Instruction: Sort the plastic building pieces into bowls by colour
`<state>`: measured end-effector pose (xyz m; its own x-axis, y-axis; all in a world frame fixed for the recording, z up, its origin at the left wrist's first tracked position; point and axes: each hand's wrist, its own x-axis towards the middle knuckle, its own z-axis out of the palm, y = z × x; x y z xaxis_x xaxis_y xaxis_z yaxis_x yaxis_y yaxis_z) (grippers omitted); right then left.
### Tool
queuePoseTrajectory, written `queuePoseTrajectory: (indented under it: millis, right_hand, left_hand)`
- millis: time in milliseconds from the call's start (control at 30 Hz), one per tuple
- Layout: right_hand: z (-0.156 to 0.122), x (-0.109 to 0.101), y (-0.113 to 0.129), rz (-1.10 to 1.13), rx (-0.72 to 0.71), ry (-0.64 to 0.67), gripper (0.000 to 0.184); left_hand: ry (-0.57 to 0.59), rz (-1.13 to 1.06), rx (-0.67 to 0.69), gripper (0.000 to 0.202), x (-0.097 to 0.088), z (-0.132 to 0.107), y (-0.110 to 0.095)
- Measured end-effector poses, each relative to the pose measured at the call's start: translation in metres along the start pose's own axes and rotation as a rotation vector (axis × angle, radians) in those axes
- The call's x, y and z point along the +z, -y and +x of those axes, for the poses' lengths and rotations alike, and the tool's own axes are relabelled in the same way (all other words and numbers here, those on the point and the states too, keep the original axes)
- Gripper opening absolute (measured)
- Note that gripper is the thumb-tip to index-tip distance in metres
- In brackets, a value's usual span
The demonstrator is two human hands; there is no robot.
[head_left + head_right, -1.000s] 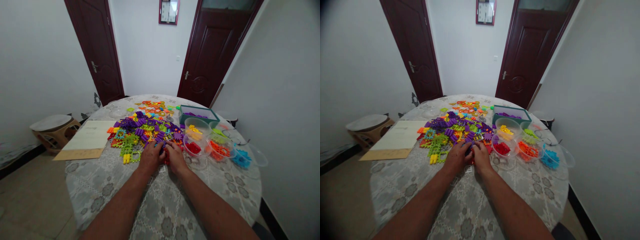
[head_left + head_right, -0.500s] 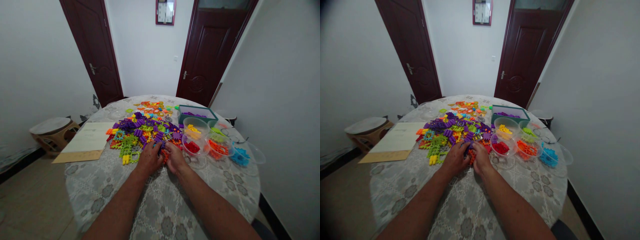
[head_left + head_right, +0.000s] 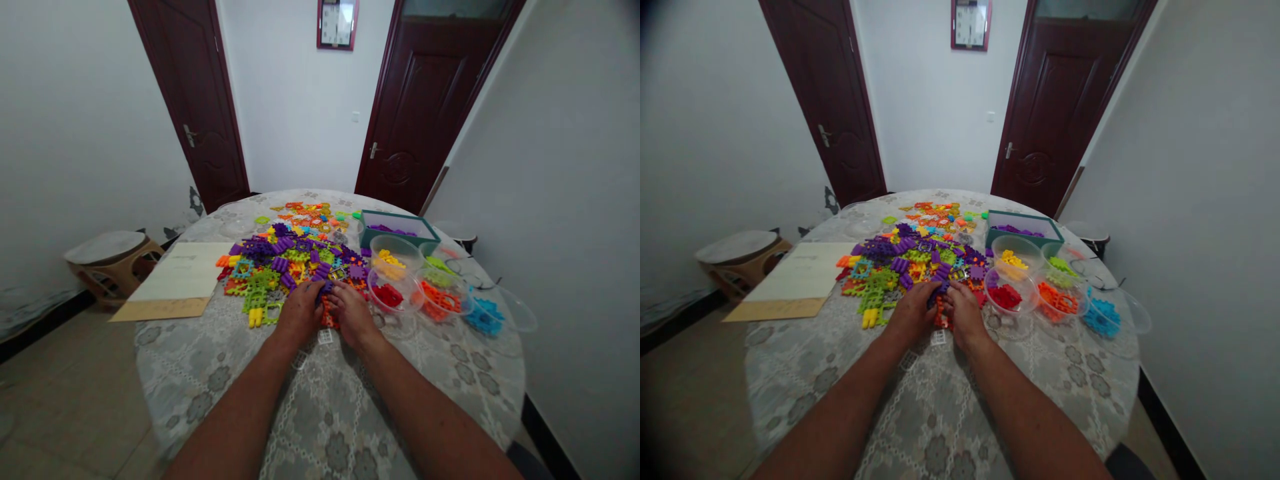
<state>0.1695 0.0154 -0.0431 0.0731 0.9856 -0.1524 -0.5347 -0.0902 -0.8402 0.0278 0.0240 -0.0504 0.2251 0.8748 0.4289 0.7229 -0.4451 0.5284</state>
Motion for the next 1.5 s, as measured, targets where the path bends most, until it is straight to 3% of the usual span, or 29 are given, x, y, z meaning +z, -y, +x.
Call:
queuePoseTrajectory:
  millis: [167,267,400,500,600,833,1067,1300,1500]
  right_hand:
    - [0.000,0.002,-0.002,-0.080,-0.016,-0.016,0.036]
    - [0.000,0.000,-0.002,-0.159,-0.053,-0.011,0.036]
    - [-0.005,-0.001,0.003,-0.353,-0.225,0.056,0.032]
    - [-0.010,0.002,0.007,-0.428,-0.316,0.073,0.038]
    - [-0.015,0.005,0.011,-0.411,-0.354,0.020,0.041]
    - [-0.012,0.003,0.025,-0.335,-0.310,0.019,0.045]
    - [-0.007,0.001,0.031,-0.193,-0.206,-0.024,0.030]
    - [-0.008,-0.008,0.060,-0.197,-0.296,-0.021,0.031]
    - [-0.007,-0.024,0.093,-0.206,-0.413,-0.084,0.032]
  left_hand:
    - [-0.153,-0.248,-0.115,0.047,-0.007,0.005,0.001]
    - [-0.175,-0.533,-0.317,0.047,-0.017,0.009,-0.005]
    - [-0.217,-1.004,-0.576,0.060,-0.022,0.013,-0.013]
    - [-0.243,-1.347,-0.627,0.073,-0.021,0.015,-0.016]
    - [-0.218,-1.540,-0.610,0.072,-0.021,0.014,-0.017]
    - [0.080,-1.616,-0.611,0.052,-0.026,0.011,-0.021]
    - [0.091,-1.637,-0.691,0.039,-0.025,0.011,-0.019]
    - [0.035,-1.640,-0.717,0.029,-0.029,0.013,-0.021]
    - [0.022,-1.656,-0.665,0.039,-0.031,0.011,-0.026]
